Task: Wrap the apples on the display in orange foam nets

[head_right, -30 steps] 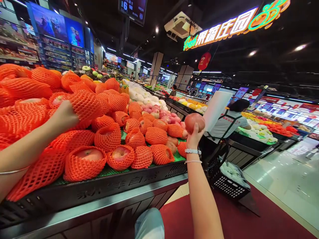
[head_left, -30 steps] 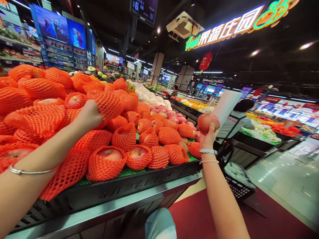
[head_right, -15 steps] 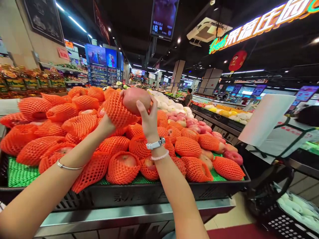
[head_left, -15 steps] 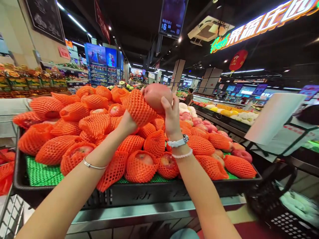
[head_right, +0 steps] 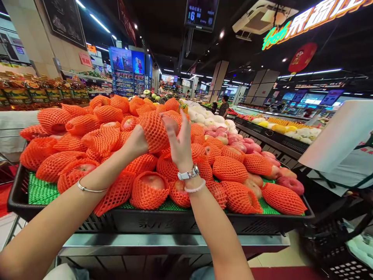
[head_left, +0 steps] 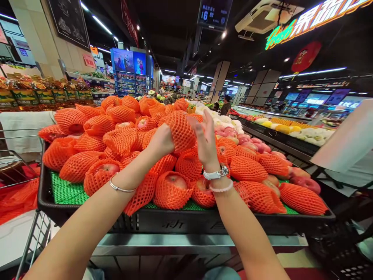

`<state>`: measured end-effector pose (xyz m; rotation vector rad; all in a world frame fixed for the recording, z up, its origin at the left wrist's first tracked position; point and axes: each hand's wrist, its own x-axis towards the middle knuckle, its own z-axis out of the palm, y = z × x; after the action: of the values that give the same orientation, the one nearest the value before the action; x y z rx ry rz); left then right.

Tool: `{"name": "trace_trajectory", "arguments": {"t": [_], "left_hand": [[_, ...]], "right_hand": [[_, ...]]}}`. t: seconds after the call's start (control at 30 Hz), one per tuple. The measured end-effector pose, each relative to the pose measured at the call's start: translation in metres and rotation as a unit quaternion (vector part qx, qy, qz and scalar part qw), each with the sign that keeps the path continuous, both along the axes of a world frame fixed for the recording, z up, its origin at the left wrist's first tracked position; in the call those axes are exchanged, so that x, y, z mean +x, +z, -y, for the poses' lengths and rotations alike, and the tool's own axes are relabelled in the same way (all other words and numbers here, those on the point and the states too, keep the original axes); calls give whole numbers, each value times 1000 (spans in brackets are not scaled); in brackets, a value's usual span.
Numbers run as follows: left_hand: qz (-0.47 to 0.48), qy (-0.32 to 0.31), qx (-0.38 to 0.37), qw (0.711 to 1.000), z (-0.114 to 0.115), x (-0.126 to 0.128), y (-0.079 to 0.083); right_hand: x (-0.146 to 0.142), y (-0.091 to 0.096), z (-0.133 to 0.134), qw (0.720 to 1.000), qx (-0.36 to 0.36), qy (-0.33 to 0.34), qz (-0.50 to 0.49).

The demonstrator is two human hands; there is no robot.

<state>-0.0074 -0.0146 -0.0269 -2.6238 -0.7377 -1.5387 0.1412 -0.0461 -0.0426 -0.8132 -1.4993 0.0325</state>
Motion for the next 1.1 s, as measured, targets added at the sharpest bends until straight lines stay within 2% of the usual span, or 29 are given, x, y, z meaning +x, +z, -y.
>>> {"name": "trace_trajectory", "arguments": {"t": [0.1, 0.17, 0.23, 0.33, 0.43, 0.6, 0.7, 0.83, 0.97, 1.1], "left_hand": [[-77, 117, -79, 987, 3, 1, 1], [-106, 184, -129, 969, 5, 2, 2], [-101, 202, -149, 963, 8, 4, 4], [-68, 153, -143, 975, 10, 6, 4], [-45, 106, -123, 986, 10, 7, 4], [-41, 118, -106, 986, 5, 5, 5], [-61, 105, -77, 990, 3, 2, 7], [-77, 108, -39, 990, 3, -4, 11], [-65, 90, -10, 994, 3, -8, 13], [-35, 65, -5, 997, 2, -10, 13]], "right_hand": [[-11, -4, 13, 985, 110, -102, 90], [-15, -8, 15, 975, 119, -130, 134], [-16, -9, 15, 972, 98, -146, 154], [-12, -5, 13, 976, 71, -143, 151], [-4, 1, 12, 989, 41, -105, 95], [10, 9, 3, 996, -68, -22, -47], [15, 13, -1, 982, -141, 37, -118], [18, 19, 2, 945, -231, 121, -195], [21, 19, 2, 925, -269, 156, -218], [27, 18, -1, 926, -262, 164, -217]]}}
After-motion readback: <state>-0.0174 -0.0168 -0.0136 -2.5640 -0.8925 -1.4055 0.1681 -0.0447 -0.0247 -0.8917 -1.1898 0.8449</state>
